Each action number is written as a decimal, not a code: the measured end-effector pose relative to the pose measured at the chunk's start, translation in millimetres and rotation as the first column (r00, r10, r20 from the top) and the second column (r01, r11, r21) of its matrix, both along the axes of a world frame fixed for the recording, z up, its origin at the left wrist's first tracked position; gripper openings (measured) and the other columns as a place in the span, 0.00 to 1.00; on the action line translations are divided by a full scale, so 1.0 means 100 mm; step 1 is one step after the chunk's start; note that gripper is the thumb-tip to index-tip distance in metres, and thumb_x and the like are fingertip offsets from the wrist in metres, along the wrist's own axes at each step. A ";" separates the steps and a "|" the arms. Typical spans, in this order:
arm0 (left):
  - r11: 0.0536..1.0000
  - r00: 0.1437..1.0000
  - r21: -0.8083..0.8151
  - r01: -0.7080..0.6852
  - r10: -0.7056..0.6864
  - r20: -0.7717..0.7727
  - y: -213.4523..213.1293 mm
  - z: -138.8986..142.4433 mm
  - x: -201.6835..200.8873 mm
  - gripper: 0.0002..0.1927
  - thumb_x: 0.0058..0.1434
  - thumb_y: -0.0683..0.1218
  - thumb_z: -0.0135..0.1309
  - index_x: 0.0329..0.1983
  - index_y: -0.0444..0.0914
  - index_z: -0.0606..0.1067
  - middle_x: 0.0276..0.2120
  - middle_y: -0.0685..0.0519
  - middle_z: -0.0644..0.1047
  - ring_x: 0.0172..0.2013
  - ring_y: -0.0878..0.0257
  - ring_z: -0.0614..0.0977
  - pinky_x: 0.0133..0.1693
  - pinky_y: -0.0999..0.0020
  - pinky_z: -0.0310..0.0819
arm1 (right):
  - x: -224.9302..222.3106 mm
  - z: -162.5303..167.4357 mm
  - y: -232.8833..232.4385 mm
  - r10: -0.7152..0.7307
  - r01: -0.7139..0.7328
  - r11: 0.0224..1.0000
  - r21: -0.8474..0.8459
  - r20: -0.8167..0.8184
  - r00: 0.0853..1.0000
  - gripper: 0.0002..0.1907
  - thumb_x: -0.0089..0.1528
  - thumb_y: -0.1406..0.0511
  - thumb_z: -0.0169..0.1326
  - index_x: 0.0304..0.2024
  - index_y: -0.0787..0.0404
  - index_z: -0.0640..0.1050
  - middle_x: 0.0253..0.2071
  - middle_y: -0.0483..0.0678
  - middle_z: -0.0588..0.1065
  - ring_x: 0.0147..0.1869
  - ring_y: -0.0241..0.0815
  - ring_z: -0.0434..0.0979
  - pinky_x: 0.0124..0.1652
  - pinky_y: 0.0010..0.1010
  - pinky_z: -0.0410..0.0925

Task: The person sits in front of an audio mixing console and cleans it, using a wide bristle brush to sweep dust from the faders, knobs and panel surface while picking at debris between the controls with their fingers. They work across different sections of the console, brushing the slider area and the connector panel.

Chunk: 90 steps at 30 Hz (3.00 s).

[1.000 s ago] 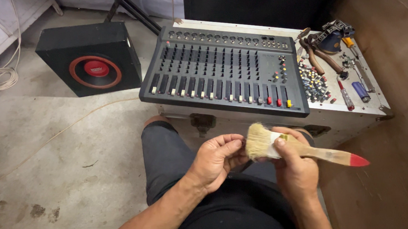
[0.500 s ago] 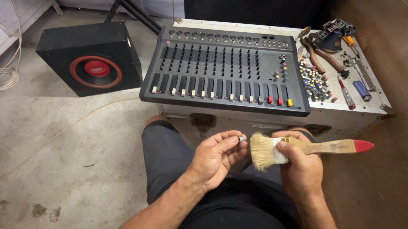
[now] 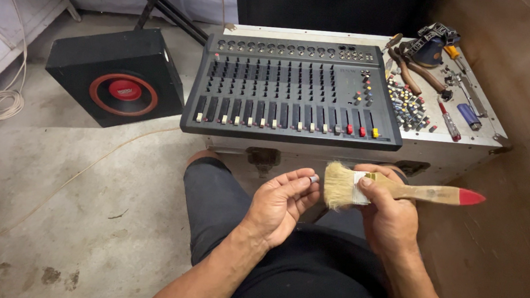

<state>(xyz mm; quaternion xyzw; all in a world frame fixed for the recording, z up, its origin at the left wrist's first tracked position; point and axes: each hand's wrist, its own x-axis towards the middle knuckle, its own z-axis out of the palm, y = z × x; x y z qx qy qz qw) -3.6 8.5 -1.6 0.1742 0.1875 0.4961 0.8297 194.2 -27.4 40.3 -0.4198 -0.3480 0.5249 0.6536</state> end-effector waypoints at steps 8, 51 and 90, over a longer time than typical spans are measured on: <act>0.999 0.997 0.015 0.031 -0.029 -0.078 -0.03 -0.01 0.01 0.08 0.67 0.38 0.53 0.49 0.34 0.76 0.41 0.48 0.81 0.40 0.60 0.83 0.46 0.65 0.81 | -0.10 0.04 -0.03 -0.007 0.011 0.998 0.062 -0.057 0.998 0.17 0.64 0.68 0.52 0.54 0.69 0.73 0.46 0.55 0.77 0.47 0.44 0.80 0.45 0.37 0.76; 1.000 1.000 0.016 0.013 -0.013 0.010 -0.03 0.03 -0.04 0.07 0.67 0.36 0.52 0.46 0.31 0.77 0.42 0.46 0.82 0.44 0.60 0.84 0.52 0.64 0.81 | 0.01 -0.07 0.01 -0.001 0.006 0.996 -0.086 0.064 0.998 0.13 0.60 0.70 0.52 0.46 0.70 0.76 0.35 0.54 0.77 0.33 0.43 0.78 0.28 0.33 0.72; 0.999 0.999 -0.018 0.046 -0.046 -0.019 -0.02 -0.04 -0.02 0.07 0.67 0.38 0.52 0.46 0.35 0.78 0.42 0.48 0.82 0.44 0.58 0.84 0.51 0.59 0.80 | -0.08 -0.05 -0.02 0.004 0.018 0.995 -0.097 0.224 0.975 0.11 0.61 0.70 0.56 0.45 0.70 0.80 0.36 0.51 0.77 0.36 0.37 0.74 0.36 0.26 0.67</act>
